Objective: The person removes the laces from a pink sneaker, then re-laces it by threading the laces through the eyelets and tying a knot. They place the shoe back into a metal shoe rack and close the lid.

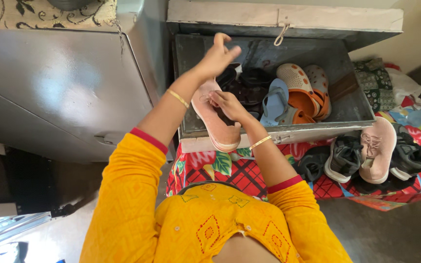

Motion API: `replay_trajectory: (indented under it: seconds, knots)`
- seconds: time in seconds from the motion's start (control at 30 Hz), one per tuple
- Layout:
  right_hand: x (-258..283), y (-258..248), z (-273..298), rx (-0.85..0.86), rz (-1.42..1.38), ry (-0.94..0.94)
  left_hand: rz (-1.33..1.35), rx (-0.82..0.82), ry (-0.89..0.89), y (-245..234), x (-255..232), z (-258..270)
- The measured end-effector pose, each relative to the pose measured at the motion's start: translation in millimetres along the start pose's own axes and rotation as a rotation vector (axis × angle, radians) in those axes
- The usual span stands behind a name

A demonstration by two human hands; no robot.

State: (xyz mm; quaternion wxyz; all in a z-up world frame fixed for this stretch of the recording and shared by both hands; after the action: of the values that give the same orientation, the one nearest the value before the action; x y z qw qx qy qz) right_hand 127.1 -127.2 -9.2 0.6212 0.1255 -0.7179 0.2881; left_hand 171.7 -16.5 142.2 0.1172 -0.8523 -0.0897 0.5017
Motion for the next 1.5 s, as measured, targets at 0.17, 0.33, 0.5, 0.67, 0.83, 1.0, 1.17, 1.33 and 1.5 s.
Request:
replay_trajectory:
  seconds: [0.17,0.33,0.5,0.67,0.83,1.0,1.17,1.33,1.5]
  knots:
    - [7.1,-5.5,4.0,-0.058,-0.348,0.182,-0.476,0.188,0.283,-13.5,-6.1,53.6]
    - [32.0,-1.2,16.1,-0.029,-0.648,0.231,-0.338,0.429,0.162,-21.1,-4.6,94.6]
    - [29.1,-4.7,15.7,-0.133,-0.618,0.329,-0.622,0.360,0.425,-17.6,-20.5,117.1]
    - [23.1,-11.3,10.9,-0.163,-0.635,0.061,-0.954,0.263,0.707,-13.1,-24.7,133.3]
    - [46.3,-20.4,23.7,-0.290,-0.211,-0.102,-0.592,0.148,0.170,-29.9,9.0,113.3]
    - [111.0,-14.1,44.4,-0.447,0.553,-0.406,0.291,0.156,-0.327,-15.5,53.9,108.1]
    - [125.2,-15.9,51.0,-0.450,0.527,-0.382,0.616,0.248,-0.467,-0.4,72.5,110.5]
    - [111.3,-39.2,71.0,-0.420,0.536,-0.339,0.464,0.102,-0.554,-35.4,101.6,114.4]
    - [91.5,-48.1,89.7,-0.360,0.531,-0.222,0.454,0.121,-0.615,-58.7,126.9,124.6]
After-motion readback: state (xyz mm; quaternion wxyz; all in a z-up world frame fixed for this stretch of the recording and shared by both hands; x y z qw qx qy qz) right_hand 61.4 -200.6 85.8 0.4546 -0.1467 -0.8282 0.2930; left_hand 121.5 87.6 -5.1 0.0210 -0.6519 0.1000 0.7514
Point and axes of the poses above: each hand's wrist, its own z-axis away from the middle knuckle, its own y-axis out of the palm, x = y × z, the point moved 6 cm from there along -z, towards the middle knuckle, and after that the axes turned 1 degree about y, right-handed, at the moved point
